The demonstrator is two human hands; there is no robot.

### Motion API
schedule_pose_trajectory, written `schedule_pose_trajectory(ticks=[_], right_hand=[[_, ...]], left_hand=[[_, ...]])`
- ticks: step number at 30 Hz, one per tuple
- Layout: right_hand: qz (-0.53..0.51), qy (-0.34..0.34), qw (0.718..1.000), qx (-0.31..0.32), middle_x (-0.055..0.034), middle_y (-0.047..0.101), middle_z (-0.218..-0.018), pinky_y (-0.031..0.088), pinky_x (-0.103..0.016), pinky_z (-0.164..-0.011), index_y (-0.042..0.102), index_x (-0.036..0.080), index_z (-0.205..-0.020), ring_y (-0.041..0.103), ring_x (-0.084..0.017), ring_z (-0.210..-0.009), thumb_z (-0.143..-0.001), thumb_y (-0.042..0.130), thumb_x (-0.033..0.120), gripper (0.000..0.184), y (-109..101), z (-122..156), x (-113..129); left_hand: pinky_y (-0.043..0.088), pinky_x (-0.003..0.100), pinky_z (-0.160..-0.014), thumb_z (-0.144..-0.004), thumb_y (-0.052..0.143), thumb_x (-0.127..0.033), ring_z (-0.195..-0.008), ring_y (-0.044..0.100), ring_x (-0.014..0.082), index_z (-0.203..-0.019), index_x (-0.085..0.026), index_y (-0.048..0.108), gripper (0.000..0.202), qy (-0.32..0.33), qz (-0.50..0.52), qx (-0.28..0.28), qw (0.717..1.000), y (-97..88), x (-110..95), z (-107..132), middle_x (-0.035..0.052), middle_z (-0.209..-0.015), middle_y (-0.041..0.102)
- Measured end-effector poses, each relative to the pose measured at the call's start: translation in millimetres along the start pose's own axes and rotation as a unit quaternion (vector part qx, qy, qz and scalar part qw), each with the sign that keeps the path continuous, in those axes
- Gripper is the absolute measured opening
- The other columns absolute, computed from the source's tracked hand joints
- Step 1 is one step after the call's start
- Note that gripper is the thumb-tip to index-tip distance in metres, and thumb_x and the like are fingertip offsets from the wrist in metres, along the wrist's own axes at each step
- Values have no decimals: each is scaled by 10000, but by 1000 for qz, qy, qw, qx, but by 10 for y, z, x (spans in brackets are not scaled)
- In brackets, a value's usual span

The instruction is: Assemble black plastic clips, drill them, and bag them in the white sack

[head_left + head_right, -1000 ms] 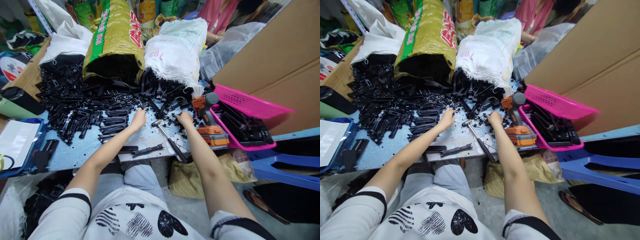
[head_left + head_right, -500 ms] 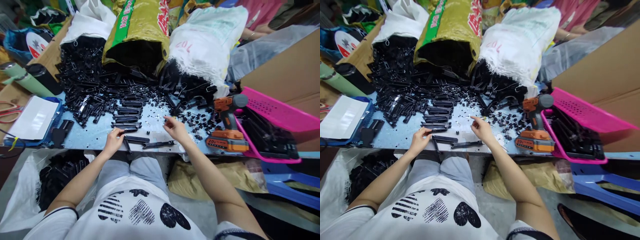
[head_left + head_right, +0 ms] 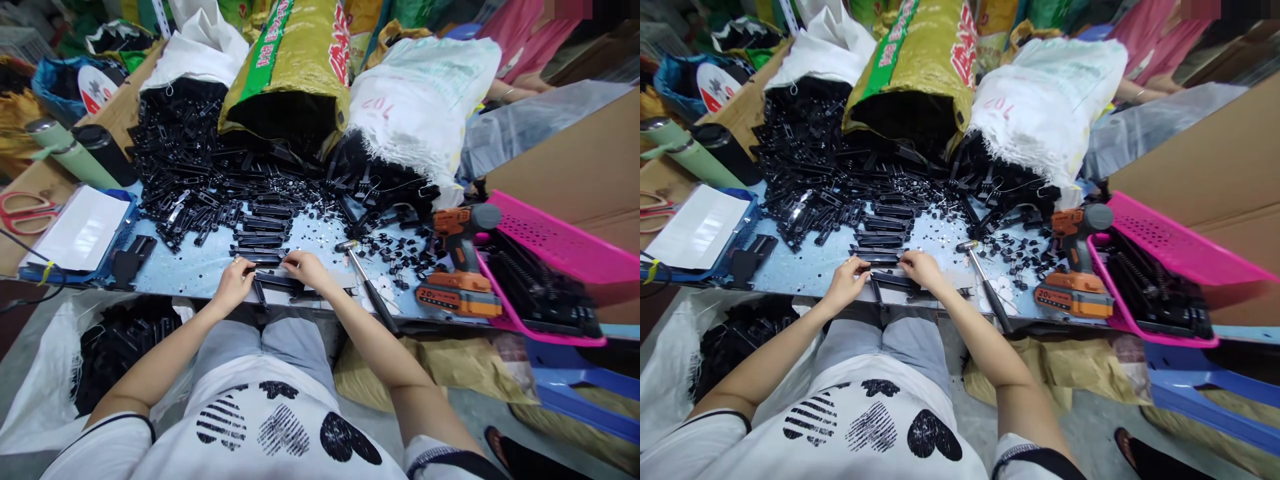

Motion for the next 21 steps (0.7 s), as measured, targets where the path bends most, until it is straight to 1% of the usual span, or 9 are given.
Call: schedule_pose_trajectory(ticks=[2,5,7,9,11,13,16,19,21], right_hand=[[54,-12,998,33,-51,693,-937,423,-247,-730,678,218,-959,627,-183,-863,-893,501,345,227,38,-35,141],[127,3,989,77,-74,701,-928,426,-264,-714,695,233,-973,637,-216,-878,-882,509,407,271,65,-103,230],[154,-7,983,96,-84,700,-948,432,-273,-710,699,236,-984,638,-232,-897,-873,518,423,283,75,-148,279],[169,-38,979,112,-90,699,-957,436,-278,-720,697,236,-1005,638,-238,-912,-874,522,392,269,89,-175,338],[178,-65,974,122,-99,699,-953,435,-277,-734,694,229,-1020,639,-238,-919,-877,519,345,254,98,-182,386],[184,-76,971,129,-103,700,-950,435,-278,-738,693,223,-1022,642,-241,-917,-879,513,325,252,99,-177,411],[188,-79,969,137,-102,699,-955,438,-281,-739,691,224,-1018,645,-241,-914,-882,496,307,252,97,-164,418],[199,-80,967,135,-114,697,-960,440,-292,-754,686,205,-1006,644,-240,-916,-875,478,268,254,95,-157,414],[210,-81,965,130,-125,694,-955,442,-303,-752,678,190,-1002,644,-248,-913,-867,474,260,255,95,-155,405]], left_hand=[[516,299,-732,-763,546,-93,-800,605,167,-870,-168,599,141,-12,15,-12,1000,-14,28,14,41,-860,606],[520,280,-687,-752,566,-100,-758,608,156,-854,-165,599,126,-36,41,-24,998,-26,79,21,36,-844,601],[517,285,-690,-759,560,-100,-763,605,160,-857,-168,595,125,-25,35,-18,999,-17,68,21,35,-836,596],[513,300,-717,-778,539,-97,-800,599,172,-878,-172,589,135,4,13,1,1000,12,17,27,40,-844,593],[507,316,-743,-797,515,-91,-841,593,186,-900,-175,579,148,33,-15,21,999,47,-44,43,51,-872,595],[503,332,-763,-811,486,-81,-872,590,199,-917,-177,567,164,48,-47,31,997,71,-89,63,64,-906,594],[501,341,-772,-822,464,-73,-888,590,209,-924,-179,557,174,51,-86,20,995,69,-111,87,74,-926,589],[511,321,-754,-833,478,-91,-860,599,193,-914,-184,564,151,62,-87,27,994,92,-114,108,60,-903,592],[517,327,-768,-851,478,-112,-867,607,192,-932,-182,575,145,77,-89,29,993,121,-113,132,60,-905,604]])
Point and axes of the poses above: each hand's wrist, its own z-axis away from the middle knuckle, its own y-axis out of the palm, x = y × z, the point moved 6 cm from there along -z, towards the middle knuckle
